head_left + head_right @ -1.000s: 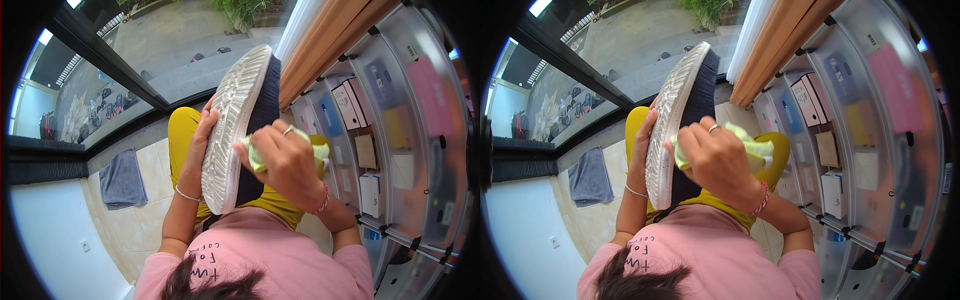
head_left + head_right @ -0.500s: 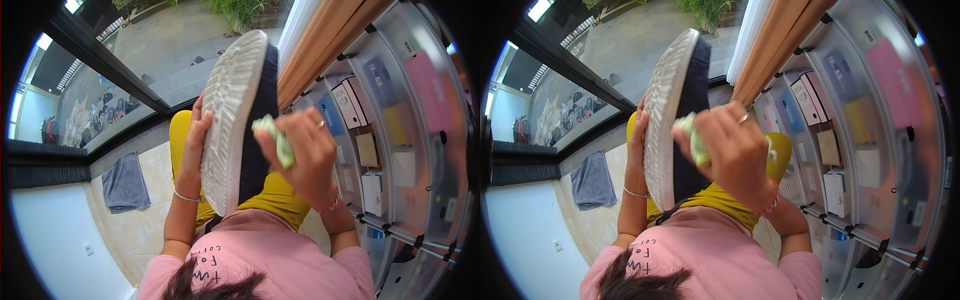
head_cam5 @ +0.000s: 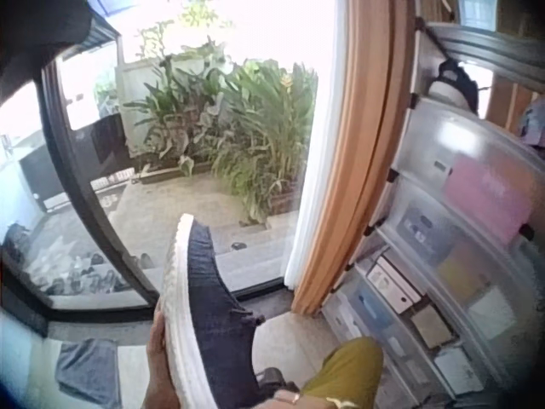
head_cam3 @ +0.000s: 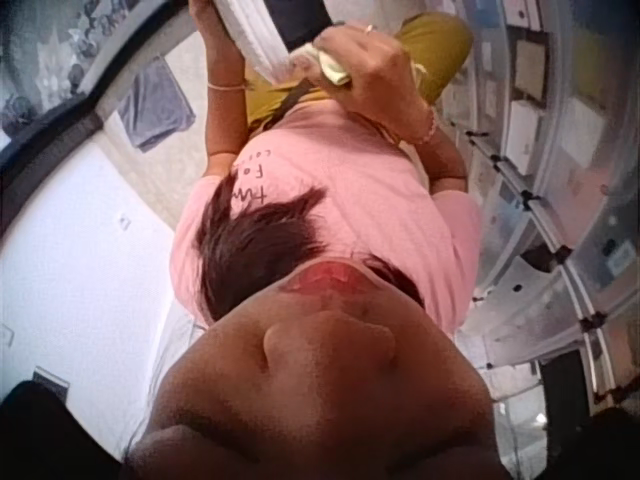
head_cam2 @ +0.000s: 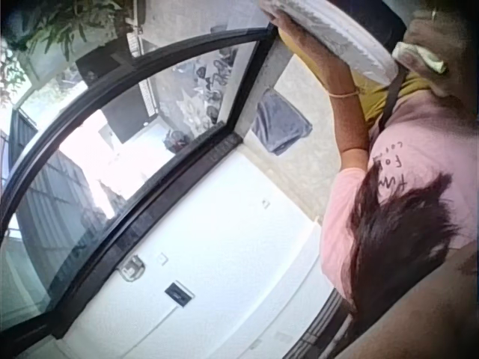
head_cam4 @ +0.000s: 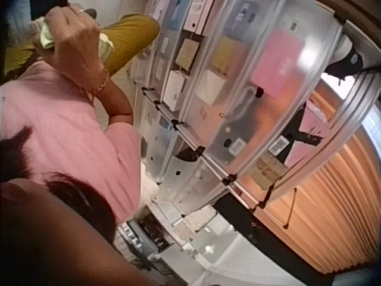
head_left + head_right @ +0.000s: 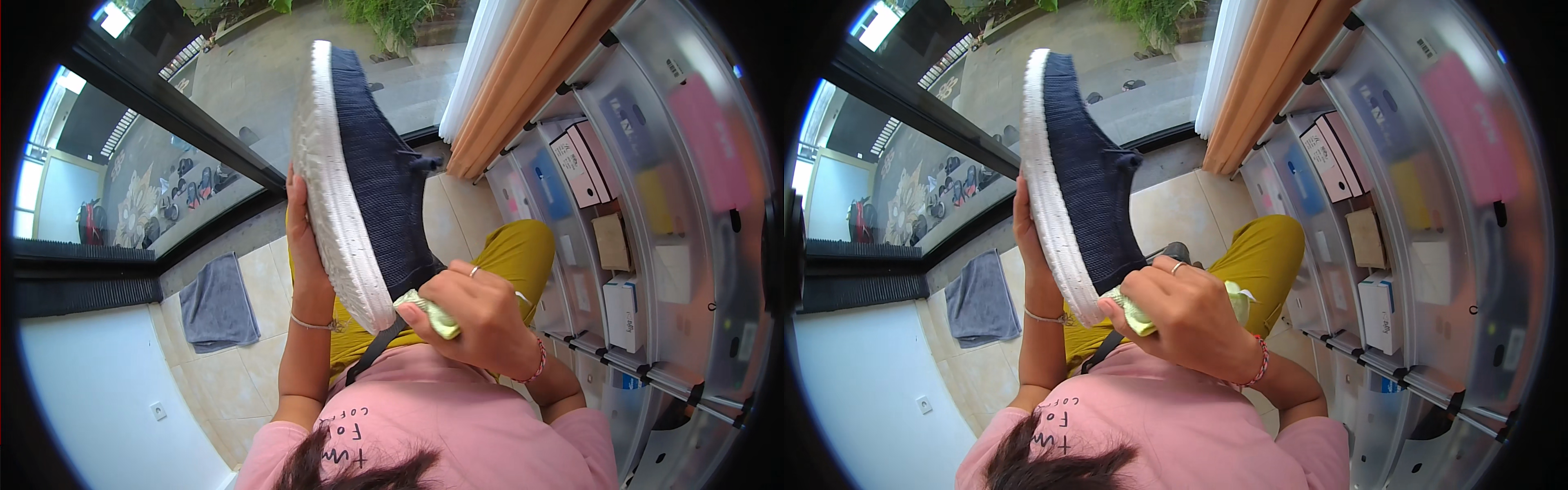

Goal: Cleaning a blue slip-on shoe using a green cloth.

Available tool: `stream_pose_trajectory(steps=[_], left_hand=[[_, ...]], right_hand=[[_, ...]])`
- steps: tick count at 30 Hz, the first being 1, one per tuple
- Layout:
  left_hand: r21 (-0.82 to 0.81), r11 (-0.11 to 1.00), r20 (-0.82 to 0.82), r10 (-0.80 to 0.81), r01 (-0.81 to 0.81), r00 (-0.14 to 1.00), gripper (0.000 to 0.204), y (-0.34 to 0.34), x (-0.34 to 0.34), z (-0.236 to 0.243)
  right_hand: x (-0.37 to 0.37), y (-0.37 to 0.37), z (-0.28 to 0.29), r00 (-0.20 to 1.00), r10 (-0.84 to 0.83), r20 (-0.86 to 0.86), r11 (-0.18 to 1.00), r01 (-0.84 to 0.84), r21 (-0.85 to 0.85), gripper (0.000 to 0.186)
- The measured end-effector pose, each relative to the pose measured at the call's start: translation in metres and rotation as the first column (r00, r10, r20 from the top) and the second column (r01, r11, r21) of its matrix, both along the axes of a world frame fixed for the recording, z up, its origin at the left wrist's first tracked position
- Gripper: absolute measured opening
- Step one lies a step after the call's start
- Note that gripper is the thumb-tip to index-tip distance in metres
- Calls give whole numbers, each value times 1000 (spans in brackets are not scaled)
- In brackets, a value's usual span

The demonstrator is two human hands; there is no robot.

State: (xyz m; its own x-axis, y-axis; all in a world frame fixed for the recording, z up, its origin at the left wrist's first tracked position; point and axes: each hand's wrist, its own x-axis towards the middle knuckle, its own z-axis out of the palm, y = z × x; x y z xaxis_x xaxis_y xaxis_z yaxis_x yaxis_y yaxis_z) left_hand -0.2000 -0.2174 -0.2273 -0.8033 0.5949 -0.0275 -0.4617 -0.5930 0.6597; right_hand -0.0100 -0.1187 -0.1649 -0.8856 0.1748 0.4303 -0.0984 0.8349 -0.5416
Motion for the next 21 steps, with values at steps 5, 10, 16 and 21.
stream_pose_trajectory(steps=[5, 10, 16, 21], left_hand=[[-10, 990, -92, 142, -143, 986, 48, -5, -5, -8], [68, 997, -112, 45, -37, 993, 62, -15, -16, -33], [-483, 797, -609, -9, -362, 793, 74, -30, -7, -83], [279, 954, 58, -133, 112, 989, 63, -3, 15, -9]], right_hand=[[-4, 10, -1, 990, -71, 124, 837, 126, -533, 30], [-7, 13, -6, 982, -115, 148, 824, 178, -539, 30], [-18, 12, -12, 960, -257, -112, 946, 226, -231, 28], [-24, 8, -28, 905, -82, -417, 983, 142, 114, 39]])
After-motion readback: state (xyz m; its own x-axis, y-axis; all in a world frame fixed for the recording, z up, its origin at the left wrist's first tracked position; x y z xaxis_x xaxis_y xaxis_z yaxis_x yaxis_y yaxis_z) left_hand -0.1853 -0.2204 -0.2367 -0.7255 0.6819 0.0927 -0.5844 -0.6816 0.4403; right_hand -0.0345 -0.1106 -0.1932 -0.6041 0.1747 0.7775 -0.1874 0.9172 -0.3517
